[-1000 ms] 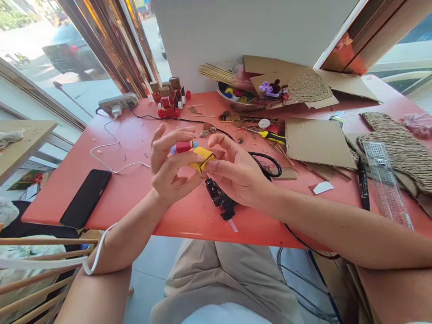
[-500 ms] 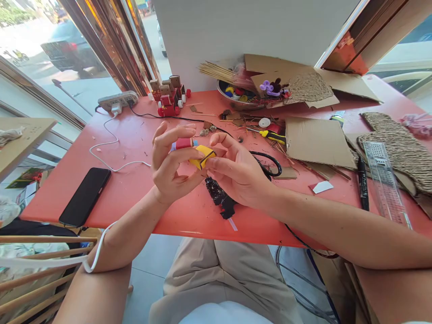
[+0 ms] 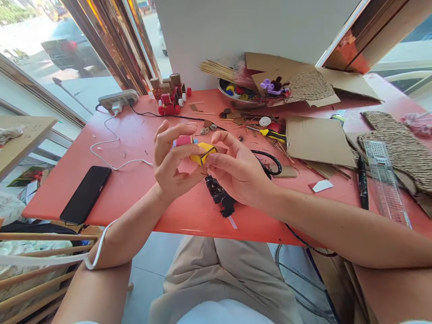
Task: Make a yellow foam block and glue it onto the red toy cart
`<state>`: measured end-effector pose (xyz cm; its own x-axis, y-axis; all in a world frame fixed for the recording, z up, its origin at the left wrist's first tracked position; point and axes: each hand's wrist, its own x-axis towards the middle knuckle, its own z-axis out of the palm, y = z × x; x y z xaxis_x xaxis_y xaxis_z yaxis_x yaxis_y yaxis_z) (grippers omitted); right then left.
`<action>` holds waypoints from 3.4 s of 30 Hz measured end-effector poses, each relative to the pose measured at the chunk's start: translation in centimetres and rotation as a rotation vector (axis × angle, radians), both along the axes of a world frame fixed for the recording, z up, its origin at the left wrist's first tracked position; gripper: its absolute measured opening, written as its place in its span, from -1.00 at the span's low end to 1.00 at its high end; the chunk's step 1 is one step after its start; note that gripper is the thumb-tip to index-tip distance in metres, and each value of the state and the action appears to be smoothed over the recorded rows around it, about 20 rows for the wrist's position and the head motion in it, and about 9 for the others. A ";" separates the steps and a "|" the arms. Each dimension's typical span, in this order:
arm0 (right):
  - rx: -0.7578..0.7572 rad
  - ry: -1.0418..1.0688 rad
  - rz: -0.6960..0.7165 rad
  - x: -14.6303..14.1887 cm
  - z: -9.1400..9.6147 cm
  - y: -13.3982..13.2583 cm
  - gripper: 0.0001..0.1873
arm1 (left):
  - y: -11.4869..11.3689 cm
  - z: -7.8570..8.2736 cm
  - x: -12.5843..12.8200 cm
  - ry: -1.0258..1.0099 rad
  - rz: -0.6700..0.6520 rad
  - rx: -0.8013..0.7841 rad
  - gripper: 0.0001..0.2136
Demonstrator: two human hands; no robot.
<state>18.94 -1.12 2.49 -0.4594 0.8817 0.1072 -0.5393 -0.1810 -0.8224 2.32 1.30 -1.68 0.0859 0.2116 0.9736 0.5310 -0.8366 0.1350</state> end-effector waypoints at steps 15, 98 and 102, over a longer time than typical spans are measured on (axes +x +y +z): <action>-0.027 0.004 -0.020 -0.1 -0.2 -0.3 -0.36 | 0.2 -0.6 -0.4 -0.032 -0.008 -0.111 -0.74; -0.106 0.027 -0.027 -0.2 0.0 -0.6 -0.50 | 0.2 -0.1 -0.3 -0.017 -0.055 -0.090 -0.75; -0.107 0.034 -0.032 -0.3 -0.1 -0.6 -0.51 | 0.2 -0.2 -0.4 -0.019 -0.058 -0.089 -0.73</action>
